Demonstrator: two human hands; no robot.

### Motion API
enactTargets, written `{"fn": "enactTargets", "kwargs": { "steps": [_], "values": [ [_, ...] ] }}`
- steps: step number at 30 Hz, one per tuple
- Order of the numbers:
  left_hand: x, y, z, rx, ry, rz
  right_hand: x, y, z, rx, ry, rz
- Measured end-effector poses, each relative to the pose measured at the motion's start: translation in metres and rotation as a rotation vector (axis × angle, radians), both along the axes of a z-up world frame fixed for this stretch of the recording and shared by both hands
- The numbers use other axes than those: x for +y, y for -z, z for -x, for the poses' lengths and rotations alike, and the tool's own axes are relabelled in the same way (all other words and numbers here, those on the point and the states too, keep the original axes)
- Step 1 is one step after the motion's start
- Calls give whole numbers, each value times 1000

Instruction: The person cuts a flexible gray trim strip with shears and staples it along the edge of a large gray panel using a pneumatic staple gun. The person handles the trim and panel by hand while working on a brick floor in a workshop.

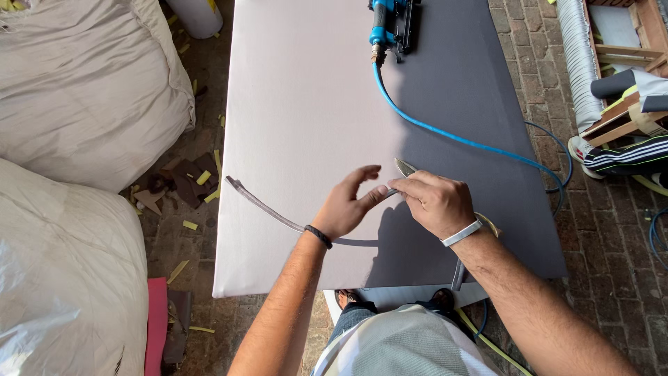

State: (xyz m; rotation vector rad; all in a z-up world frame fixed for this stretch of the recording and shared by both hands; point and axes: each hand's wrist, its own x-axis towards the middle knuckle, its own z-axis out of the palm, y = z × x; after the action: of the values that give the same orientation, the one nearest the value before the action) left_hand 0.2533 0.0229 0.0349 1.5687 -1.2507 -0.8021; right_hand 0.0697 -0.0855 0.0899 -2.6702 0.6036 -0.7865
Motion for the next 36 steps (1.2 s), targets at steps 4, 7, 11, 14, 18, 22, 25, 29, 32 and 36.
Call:
{"fn": "enactTargets", "kwargs": {
  "steps": [4, 7, 11, 14, 18, 22, 25, 29, 32, 36],
  "values": [
    [-3, -8, -2, 343, 28, -272, -12, 7, 2, 36, 22, -71],
    [19, 0, -54, 331, -213, -159, -32, 7, 34, 275, 265, -321],
    [51, 5, -104, 538, -668, 67, -58, 10, 56, 182, 197, -414],
    [64, 1, -102, 539, -771, 142, -67, 18, 50, 223, 189, -767],
    [68, -10, -70, 181, -650, -65, -30, 41, -9, 391, 177, -911],
    [67, -26, -51, 193, -368, -153, 24, 40, -68, 10, -56, -1688],
    [80, -36, -66, -7, -194, -332, 23, 27, -113, -392, 18, -1788],
    [115, -26, -135, -20, -185, -463, 10, 13, -168, -568, 181, -1532],
    [146, 4, -211, 80, -270, -304, 20, 15, -225, -560, 269, -1478],
    [182, 28, -308, -26, -271, -546, 75, 31, -298, -590, 325, -1472]
  ]
}}
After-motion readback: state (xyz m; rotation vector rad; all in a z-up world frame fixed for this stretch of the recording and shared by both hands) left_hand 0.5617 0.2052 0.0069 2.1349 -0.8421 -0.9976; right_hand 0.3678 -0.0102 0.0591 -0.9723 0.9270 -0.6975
